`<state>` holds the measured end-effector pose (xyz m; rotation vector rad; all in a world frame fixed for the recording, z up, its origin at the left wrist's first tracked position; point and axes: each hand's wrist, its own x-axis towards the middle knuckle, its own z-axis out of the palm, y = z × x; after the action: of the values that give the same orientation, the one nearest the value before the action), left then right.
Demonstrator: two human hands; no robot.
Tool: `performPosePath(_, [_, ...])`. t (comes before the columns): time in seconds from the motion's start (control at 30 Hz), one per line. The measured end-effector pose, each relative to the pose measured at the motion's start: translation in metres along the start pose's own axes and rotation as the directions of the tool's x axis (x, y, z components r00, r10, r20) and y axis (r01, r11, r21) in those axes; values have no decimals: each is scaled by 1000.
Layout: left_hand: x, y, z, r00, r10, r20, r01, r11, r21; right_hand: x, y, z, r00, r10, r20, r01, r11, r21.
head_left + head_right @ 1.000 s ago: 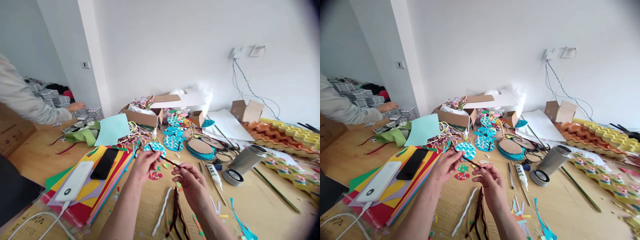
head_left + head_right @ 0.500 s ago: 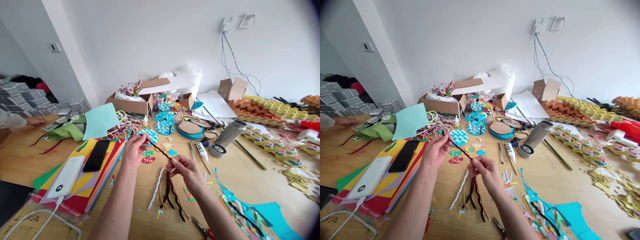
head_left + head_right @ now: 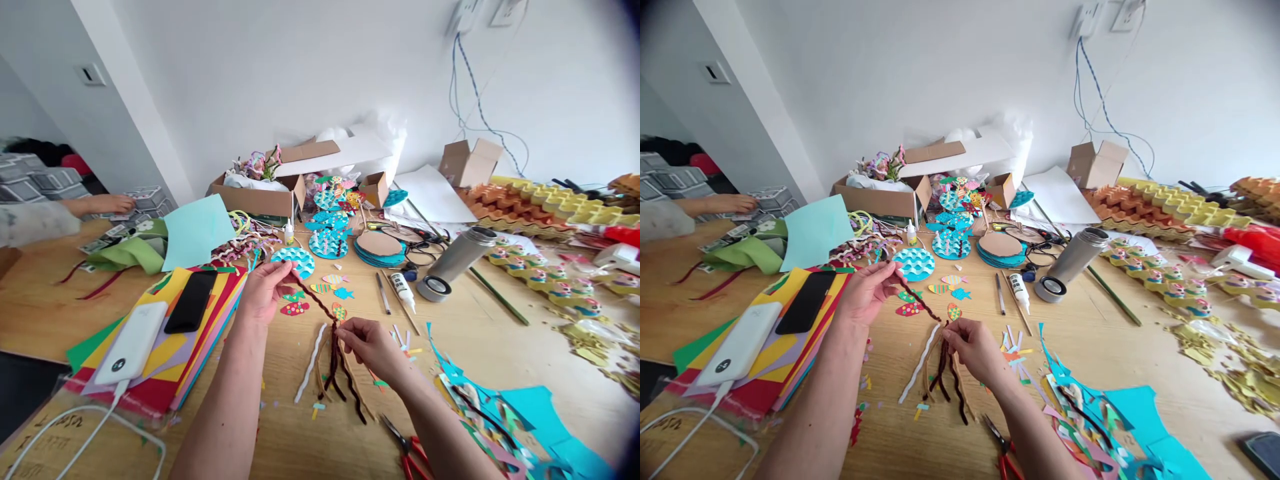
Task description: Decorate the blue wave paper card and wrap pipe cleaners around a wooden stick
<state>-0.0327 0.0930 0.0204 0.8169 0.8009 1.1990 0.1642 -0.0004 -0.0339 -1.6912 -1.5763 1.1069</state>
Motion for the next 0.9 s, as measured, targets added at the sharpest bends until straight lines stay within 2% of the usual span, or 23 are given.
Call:
performPosePath(0.23, [-4,-2,2,990,-97,104,85,990,115,5,11,12,994,37,-101,-66,952,-298])
performPosePath(0.4, [-5,-5,4,980,-147,135,119,973,198,12,17,30,982,76,-172,-137,916,-378])
performPosePath(0.53, [-3,-9,3,968,-182,173,139,962,236,13,18,30,983,85,-161,-132,943,-306])
performPosePath(0.73, [-1,-18,1,941,-260,217,171,917,361,4,8,16,999,23,-24,-23,999,-26])
performPosePath(0.9, [-1,-24,3,910,-305,280,159,882,443,-4,-7,10,996,-68,-57,74,989,128])
